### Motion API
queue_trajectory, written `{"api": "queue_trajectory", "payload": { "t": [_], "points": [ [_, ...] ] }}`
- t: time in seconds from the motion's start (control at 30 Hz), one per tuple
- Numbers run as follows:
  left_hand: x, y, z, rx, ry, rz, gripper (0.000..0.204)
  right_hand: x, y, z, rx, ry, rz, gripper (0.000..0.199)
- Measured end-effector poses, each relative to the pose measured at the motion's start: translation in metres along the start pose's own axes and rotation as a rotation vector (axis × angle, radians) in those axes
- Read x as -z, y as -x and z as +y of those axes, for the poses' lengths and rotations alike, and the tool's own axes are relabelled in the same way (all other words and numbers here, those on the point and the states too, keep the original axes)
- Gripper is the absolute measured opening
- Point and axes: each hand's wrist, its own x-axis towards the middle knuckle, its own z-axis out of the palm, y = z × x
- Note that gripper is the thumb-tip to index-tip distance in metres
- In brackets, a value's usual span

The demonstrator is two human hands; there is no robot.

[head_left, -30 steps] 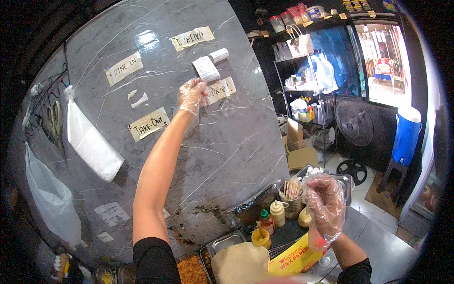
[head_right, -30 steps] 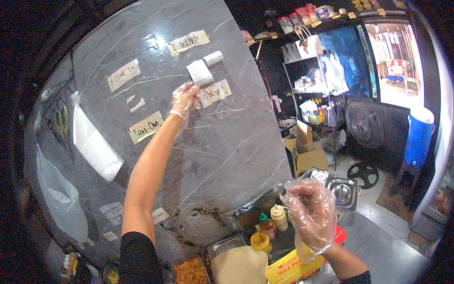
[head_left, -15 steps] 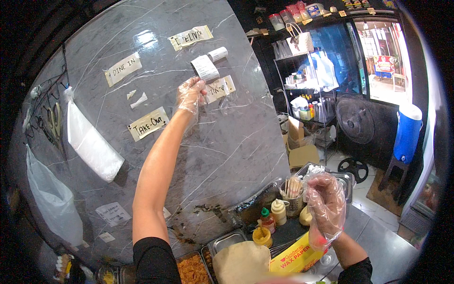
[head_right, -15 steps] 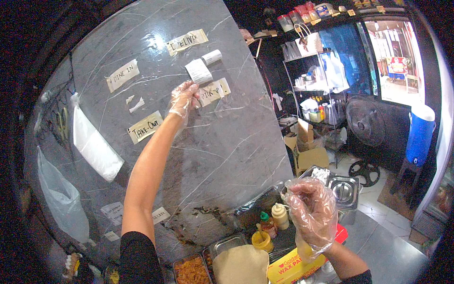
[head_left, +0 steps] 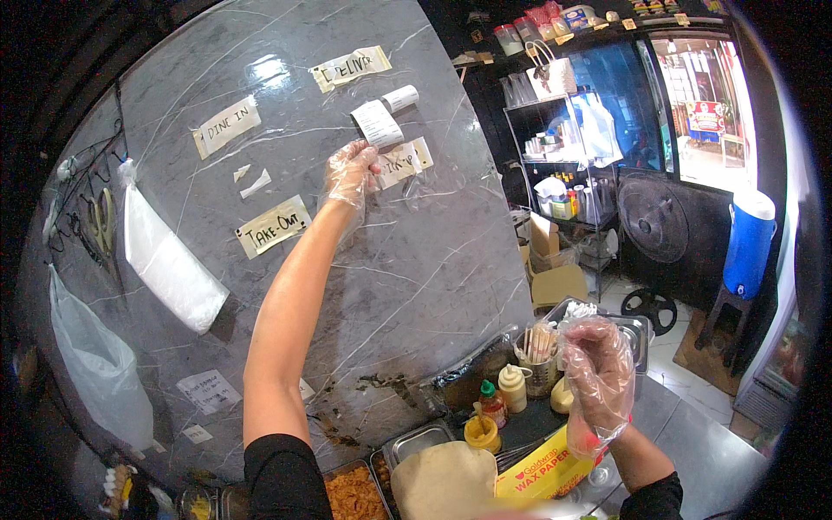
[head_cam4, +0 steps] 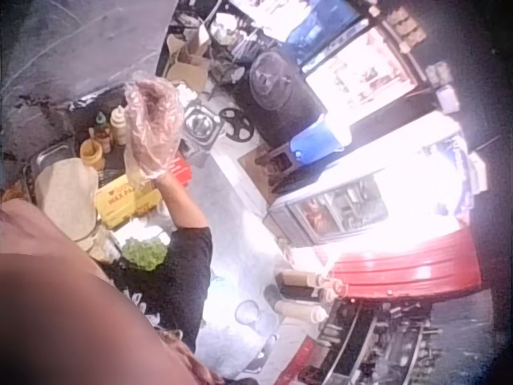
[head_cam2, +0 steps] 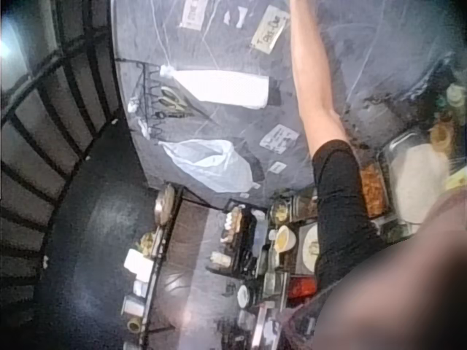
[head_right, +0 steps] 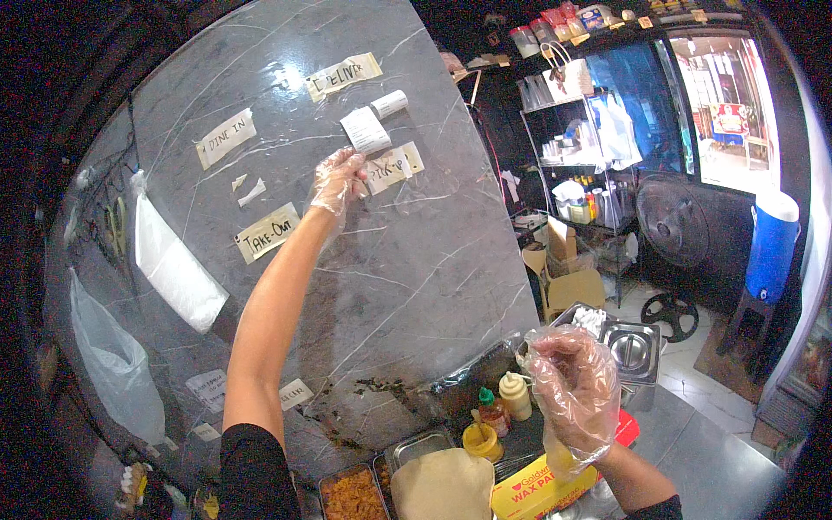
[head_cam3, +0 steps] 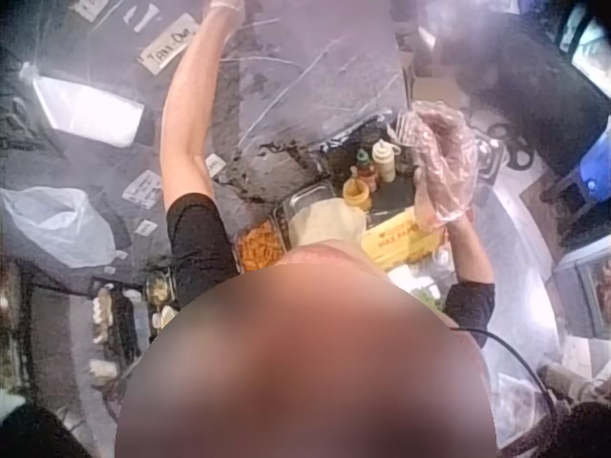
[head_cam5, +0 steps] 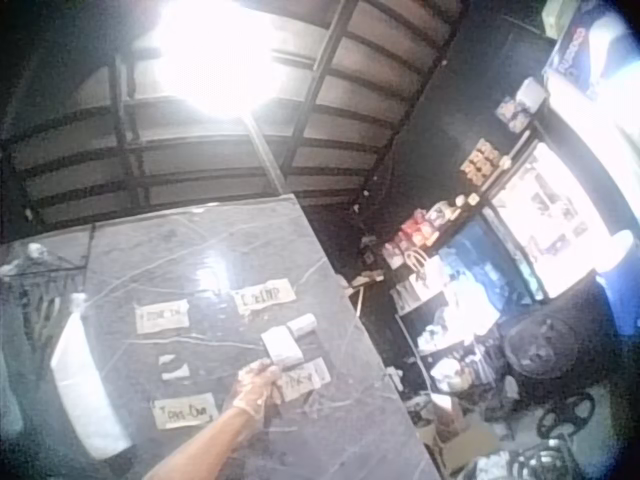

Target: The person assembles a taco by placing a tortilla on a cutting board, adding shredded cheese, fried meat, and chopped vegetables. They wash and dry their hands, put on disposable gloves, and continue adding ingredients before folding the tortilla.

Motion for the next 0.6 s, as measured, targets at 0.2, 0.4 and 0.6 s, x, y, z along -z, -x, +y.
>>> {"api": "queue_trajectory", "payload": {
  "t": [0.2,0.4,0.6],
  "points": [
    [0.0023,0.0005,0.0028,0.02,-0.024,-0.018,0.025,0.0005,0.0009,-0.0009,0.015,0.025,0.003,0.018],
    [0.0006,0.0003,0.0008,0.023,0.014,-0.007,0.027,0.001,0.0012,-0.0081,-0.007,-0.019,0.003,0.019],
    [0.004,-0.0043,-0.0032,0.011,0.046,-0.02,0.027,-0.0006,0.003,-0.0088,0.011,-0.026,0.004,0.019]
  ]
}}
